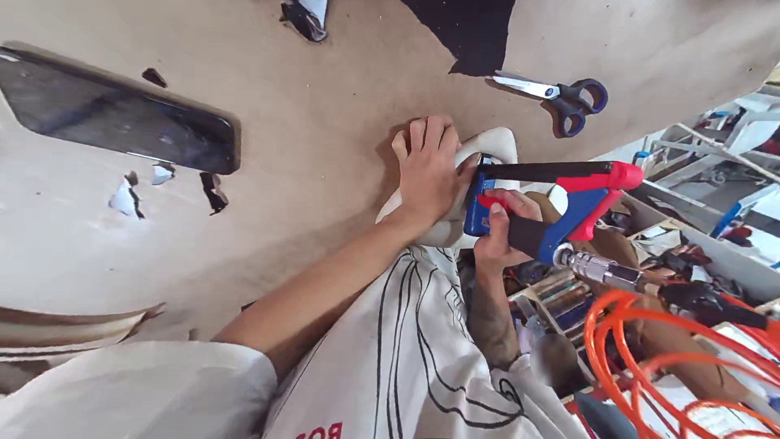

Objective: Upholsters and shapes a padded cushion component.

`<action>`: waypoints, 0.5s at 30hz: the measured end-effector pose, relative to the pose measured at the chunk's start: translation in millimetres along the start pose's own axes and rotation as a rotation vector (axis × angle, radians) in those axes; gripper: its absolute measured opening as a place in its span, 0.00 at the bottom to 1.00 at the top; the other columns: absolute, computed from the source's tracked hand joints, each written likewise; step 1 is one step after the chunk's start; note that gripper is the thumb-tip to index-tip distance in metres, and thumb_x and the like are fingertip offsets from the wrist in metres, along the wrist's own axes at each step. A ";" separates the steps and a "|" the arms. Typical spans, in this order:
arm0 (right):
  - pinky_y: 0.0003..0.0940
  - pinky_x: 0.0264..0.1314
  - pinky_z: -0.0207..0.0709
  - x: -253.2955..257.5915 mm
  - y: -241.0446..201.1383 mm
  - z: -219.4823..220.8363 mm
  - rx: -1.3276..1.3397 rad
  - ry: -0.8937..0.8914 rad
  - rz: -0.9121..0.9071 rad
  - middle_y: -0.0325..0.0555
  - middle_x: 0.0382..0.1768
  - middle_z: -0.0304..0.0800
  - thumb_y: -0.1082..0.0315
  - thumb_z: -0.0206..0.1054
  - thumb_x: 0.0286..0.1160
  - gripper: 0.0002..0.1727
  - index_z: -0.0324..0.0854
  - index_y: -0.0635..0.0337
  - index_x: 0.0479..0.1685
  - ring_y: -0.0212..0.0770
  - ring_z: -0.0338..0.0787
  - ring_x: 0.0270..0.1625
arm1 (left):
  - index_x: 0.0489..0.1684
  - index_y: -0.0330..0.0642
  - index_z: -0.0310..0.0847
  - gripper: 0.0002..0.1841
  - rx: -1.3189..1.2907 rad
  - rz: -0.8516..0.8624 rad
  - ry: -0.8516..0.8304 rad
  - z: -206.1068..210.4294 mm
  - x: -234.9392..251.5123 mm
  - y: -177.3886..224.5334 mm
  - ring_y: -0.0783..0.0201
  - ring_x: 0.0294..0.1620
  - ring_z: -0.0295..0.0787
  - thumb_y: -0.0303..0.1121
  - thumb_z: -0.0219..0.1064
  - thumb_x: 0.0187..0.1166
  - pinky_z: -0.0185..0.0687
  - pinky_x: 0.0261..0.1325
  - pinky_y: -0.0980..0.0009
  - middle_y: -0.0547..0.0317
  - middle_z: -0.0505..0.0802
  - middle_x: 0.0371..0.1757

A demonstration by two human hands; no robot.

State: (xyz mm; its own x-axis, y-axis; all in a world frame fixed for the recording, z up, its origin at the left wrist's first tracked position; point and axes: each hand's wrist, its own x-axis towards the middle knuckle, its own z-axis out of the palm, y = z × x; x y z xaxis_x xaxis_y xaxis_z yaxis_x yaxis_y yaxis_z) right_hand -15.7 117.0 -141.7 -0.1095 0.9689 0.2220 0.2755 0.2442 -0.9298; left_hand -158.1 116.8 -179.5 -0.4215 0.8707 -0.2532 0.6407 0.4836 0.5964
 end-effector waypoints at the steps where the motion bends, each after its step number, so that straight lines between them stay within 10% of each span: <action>1: 0.47 0.49 0.92 -0.3 0.3 0.7 0.009 0.000 0.004 0.57 0.38 0.92 0.76 0.67 0.69 0.08 0.84 0.71 0.43 0.51 0.95 0.44 | 0.41 0.48 0.86 0.23 0.000 0.003 -0.005 -0.6 -0.7 0.3 0.48 0.70 0.75 0.60 0.68 0.74 0.62 0.71 0.40 0.56 0.84 0.66; 15: 0.49 0.49 0.92 8.2 -0.5 -15.7 0.073 -0.166 0.026 0.58 0.41 0.94 0.78 0.69 0.64 0.12 0.84 0.72 0.46 0.52 0.95 0.45 | 0.37 0.50 0.89 0.13 -0.175 0.071 -0.034 -10.1 -2.0 -5.3 0.51 0.69 0.75 0.49 0.73 0.72 0.63 0.70 0.41 0.59 0.85 0.65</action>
State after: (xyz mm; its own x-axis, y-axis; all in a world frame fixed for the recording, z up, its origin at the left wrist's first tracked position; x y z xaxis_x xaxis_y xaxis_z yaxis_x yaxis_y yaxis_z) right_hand -1.8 125.4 -134.8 -0.2614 0.9533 0.1512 0.2109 0.2093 -0.9548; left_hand -167.1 111.7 -174.5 -0.3555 0.9062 -0.2291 0.5458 0.4002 0.7362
